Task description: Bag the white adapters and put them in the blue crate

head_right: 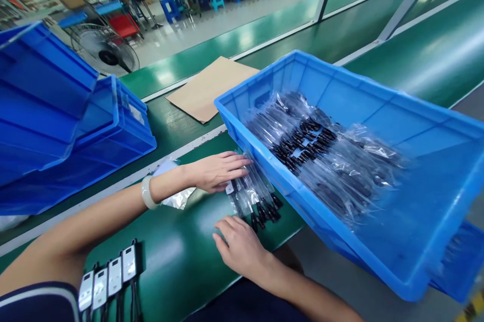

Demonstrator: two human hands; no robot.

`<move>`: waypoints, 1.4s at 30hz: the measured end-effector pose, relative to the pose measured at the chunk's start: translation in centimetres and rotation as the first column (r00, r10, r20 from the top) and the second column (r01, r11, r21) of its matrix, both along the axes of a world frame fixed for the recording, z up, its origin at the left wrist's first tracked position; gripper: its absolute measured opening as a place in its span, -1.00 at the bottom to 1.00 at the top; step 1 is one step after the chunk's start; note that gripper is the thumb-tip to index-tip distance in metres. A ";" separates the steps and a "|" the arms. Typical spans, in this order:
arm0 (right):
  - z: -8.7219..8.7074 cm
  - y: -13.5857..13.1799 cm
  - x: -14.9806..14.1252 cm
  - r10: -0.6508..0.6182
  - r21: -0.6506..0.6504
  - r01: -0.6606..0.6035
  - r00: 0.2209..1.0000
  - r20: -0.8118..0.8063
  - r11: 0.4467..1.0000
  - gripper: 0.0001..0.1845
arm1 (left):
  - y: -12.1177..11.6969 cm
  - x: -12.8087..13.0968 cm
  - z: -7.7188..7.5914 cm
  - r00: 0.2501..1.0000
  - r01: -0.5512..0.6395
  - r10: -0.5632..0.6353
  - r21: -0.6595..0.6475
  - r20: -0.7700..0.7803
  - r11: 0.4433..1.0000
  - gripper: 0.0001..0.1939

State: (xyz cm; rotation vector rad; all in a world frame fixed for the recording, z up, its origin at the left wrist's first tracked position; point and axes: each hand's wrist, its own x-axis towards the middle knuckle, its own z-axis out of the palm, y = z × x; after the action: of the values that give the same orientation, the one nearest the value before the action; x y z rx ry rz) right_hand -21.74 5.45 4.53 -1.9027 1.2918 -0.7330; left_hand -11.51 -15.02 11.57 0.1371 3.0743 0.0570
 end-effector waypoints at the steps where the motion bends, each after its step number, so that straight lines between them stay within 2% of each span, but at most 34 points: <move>1: 0.0 0.1 0.0 -0.003 0.000 0.003 1.000 -0.003 1.000 -0.84 | -0.1 0.0 0.0 1.000 0.021 -0.021 0.002 0.004 1.000 -0.20; 2: 0.1 0.2 0.1 -0.007 0.002 0.007 1.000 -0.005 1.000 -0.84 | -0.3 -0.2 0.0 0.999 0.040 -0.040 -0.006 0.011 0.999 -0.08; 4: 0.2 0.4 0.2 -0.008 0.003 0.008 1.000 -0.006 1.000 -0.83 | -0.7 -0.8 -0.1 0.997 0.069 -0.068 -0.043 0.031 0.997 0.02; 8: 0.6 0.6 0.0 -0.001 -0.006 0.001 1.000 -0.016 1.000 -0.84 | -1.4 -2.7 -0.2 0.992 0.118 -0.111 -0.123 0.060 0.985 0.03; 12: 0.9 0.6 -0.3 -0.013 -0.020 0.012 0.999 -0.040 1.000 -0.84 | -1.8 -4.0 -0.4 0.990 0.136 -0.129 -0.149 0.059 0.979 -0.07; 16: 0.9 0.7 -0.5 -0.001 -0.044 -0.002 0.997 -0.075 0.999 -0.83 | -2.0 -4.4 -1.3 0.994 0.094 -0.086 -0.124 0.074 0.988 -0.32; 19: 1.0 0.8 -0.6 0.012 -0.050 -0.016 0.997 -0.073 0.999 -0.83 | -1.9 -4.5 -2.0 0.996 0.056 -0.053 -0.047 0.069 0.997 -0.44; 23: 1.4 0.9 -1.1 0.004 -0.047 -0.007 0.998 -0.055 0.999 -0.83 | -1.8 -4.4 -2.6 0.994 0.013 -0.020 0.061 0.110 0.998 -0.47; 25: 1.7 0.6 -1.6 -0.007 -0.070 0.005 0.999 -0.037 0.998 -0.83 | -1.9 -4.0 -2.9 0.989 0.002 -0.011 0.064 0.145 0.998 -0.41; 28: 2.6 -0.6 -2.7 -0.078 -0.152 0.074 0.997 -0.022 0.986 -0.81 | -1.7 -3.1 -3.0 0.988 0.024 -0.029 0.035 0.151 0.999 -0.21; 30: 3.3 -1.9 -3.6 -0.171 -0.244 0.160 0.985 -0.022 0.956 -0.80 | -1.5 -2.3 -3.0 0.984 0.048 -0.047 -0.001 0.171 0.999 -0.10; 32: 3.9 -3.4 -4.5 -0.247 -0.323 0.216 0.967 -0.057 0.922 -0.78 | -1.1 -1.4 -2.9 0.975 0.062 -0.054 -0.033 0.215 0.998 -0.10; 33: 4.1 -4.3 -4.9 -0.269 -0.342 0.225 0.959 -0.089 0.913 -0.74 | -0.8 -0.9 -2.9 0.973 0.061 -0.051 -0.040 0.226 0.997 -0.11; 35: 4.2 -5.9 -5.4 -0.262 -0.314 0.201 0.951 -0.166 0.928 -0.56 | -0.3 0.1 -2.9 0.978 0.041 -0.034 -0.033 0.203 0.999 -0.13; 39: 3.9 -8.3 -5.5 -0.140 -0.102 0.113 0.936 -0.322 0.988 -0.15 | 0.5 2.7 -2.8 0.997 -0.063 0.062 0.040 0.045 0.997 -0.07; 42: 4.3 -9.4 -5.1 -0.062 0.026 0.084 0.880 -0.471 0.996 0.05 | 0.6 4.9 -2.4 0.986 -0.161 0.164 0.103 -0.016 0.982 0.03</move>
State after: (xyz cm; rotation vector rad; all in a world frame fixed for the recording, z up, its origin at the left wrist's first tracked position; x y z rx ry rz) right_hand -26.80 -3.99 8.81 -2.0796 1.6643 -0.2717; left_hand -6.62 -14.39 9.12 -0.1098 3.1005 0.2209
